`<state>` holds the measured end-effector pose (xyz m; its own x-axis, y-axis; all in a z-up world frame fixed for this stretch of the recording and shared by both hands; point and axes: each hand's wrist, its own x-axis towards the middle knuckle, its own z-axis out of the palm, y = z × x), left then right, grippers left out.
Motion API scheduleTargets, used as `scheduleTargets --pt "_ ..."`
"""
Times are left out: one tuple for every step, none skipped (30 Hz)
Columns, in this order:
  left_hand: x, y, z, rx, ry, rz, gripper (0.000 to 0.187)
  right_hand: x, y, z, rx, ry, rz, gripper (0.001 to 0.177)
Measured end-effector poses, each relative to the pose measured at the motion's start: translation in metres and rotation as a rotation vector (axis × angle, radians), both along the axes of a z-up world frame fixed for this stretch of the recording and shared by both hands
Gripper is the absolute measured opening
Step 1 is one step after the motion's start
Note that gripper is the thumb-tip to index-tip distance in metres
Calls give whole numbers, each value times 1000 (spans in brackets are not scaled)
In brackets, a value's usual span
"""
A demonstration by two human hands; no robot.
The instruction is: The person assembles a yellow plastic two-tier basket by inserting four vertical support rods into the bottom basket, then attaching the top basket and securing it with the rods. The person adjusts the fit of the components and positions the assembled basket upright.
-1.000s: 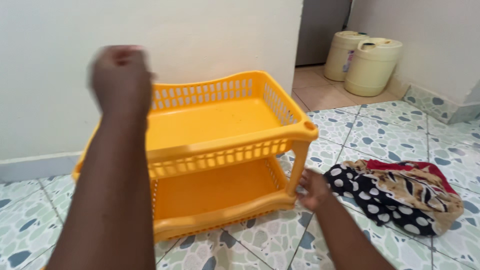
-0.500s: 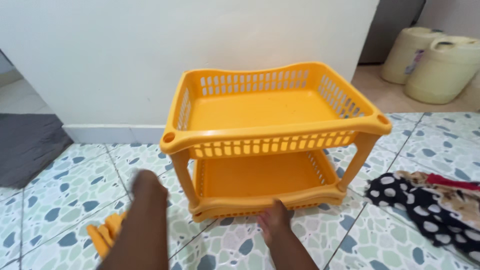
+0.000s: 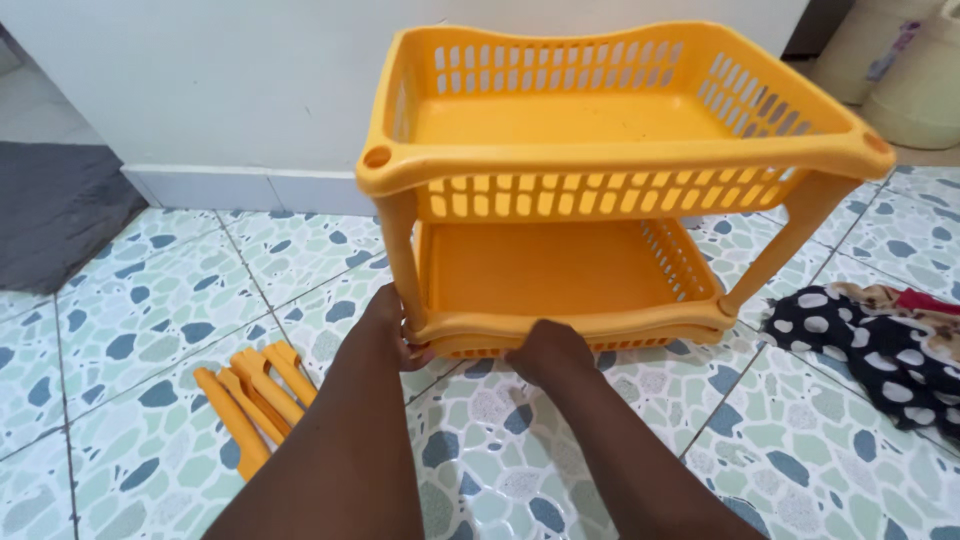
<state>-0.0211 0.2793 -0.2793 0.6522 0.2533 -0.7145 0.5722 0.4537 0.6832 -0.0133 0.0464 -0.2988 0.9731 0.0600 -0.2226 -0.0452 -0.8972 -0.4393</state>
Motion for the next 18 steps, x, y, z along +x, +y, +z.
scheduleTargets --pt "0 -2 -2 -44 -10 17 58 -5 6 8 -110 -52 100 65" --pt "1 -4 -5 -83 -22 36 58 -11 14 12 -128 -262 118 70" --pt "2 -5 -8 -122 -34 54 59 -18 23 15 -143 -471 138 75" --pt "5 -6 -11 -168 -49 71 58 -21 29 17 -157 -681 157 80" --pt "7 -6 -15 -213 -64 88 58 -24 34 19 -87 -812 276 84" --pt "13 -8 -16 -260 -84 97 57 -24 37 22 -19 -948 389 89" --pt "18 -7 -18 -161 -86 44 51 -24 38 26 51 -1084 501 94" --pt "21 -5 -20 -65 -85 -9 46 -25 38 31 43 -888 457 83" --pt "26 -3 -23 31 -85 -61 42 -25 38 35 36 -693 410 72" --pt "31 -2 -27 54 -118 -61 41 -24 37 40 31 -498 358 62" --pt "36 2 -31 76 -152 -61 40 -22 35 47 21 -511 348 64" --pt "41 6 -33 101 -183 -59 40 -20 35 54 15 -524 339 65" --pt "47 9 -35 74 -175 -9 45 -19 35 60 9 -537 330 67" --pt "52 11 -36 44 -167 38 52 -17 34 66 35 -544 321 65" --pt "57 11 -36 14 -158 86 60 -16 32 70 62 -551 313 64" --pt "60 7 -36 146 -187 42 56 -17 30 73 84 -555 308 63" --pt "64 1 -33 277 -217 -3 52 -18 26 74 91 -568 307 62" --pt "65 -1 -25 412 -251 -40 48 -19 26 76 103 -585 314 61"
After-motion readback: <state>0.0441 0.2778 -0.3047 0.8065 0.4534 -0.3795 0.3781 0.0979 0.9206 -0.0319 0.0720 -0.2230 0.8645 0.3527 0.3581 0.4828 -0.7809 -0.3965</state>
